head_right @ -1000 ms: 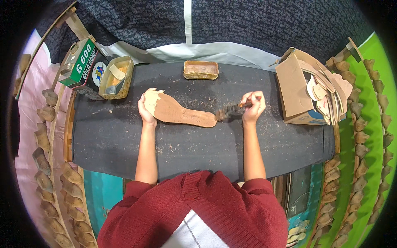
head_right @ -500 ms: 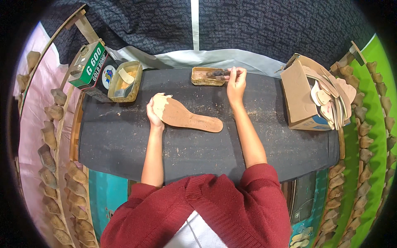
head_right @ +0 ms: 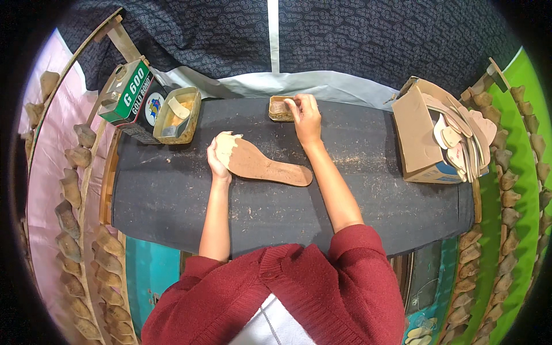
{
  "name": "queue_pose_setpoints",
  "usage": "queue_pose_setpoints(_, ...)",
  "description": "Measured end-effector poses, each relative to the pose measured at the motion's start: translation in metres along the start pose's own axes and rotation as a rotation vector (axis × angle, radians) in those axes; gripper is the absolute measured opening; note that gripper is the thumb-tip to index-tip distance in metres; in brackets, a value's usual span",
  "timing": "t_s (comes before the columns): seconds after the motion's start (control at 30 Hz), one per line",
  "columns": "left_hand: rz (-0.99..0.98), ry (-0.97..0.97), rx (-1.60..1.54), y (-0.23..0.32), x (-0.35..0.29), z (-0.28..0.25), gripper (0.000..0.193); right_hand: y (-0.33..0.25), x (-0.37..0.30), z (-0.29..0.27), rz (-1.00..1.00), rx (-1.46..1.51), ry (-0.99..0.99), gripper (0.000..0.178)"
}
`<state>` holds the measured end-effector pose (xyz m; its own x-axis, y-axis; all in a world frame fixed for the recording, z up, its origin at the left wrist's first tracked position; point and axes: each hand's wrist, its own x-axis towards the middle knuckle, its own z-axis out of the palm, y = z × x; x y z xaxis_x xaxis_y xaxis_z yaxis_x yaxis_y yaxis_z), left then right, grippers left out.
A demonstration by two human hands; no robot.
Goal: The person takes shoe soles from a box, applies adhesive to them using a brush, and places the glued soles into a basket.
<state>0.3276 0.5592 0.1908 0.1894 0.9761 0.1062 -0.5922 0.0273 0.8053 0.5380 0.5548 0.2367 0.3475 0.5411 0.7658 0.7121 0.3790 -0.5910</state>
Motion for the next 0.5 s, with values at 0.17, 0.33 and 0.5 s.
queue_pose_setpoints(0.17, -0.012, 0.006, -0.007, 0.0003, -0.0003, 0.0014, 0.042, -0.0006, -0.0007, 0.0051, -0.072, -0.061, -0.025, 0.019)
queue_pose_setpoints(0.33, 0.008, -0.007, 0.005, -0.0003, 0.0002, -0.0002, 0.043, 0.0010, -0.0023, 0.0066, -0.065, -0.057, -0.067, 0.018)
queue_pose_setpoints(0.5, 0.000, 0.000, -0.013, -0.0008, 0.0010, 0.0003, 0.042, 0.0084, -0.0044, -0.0002, -0.077, -0.032, -0.044, 0.016)
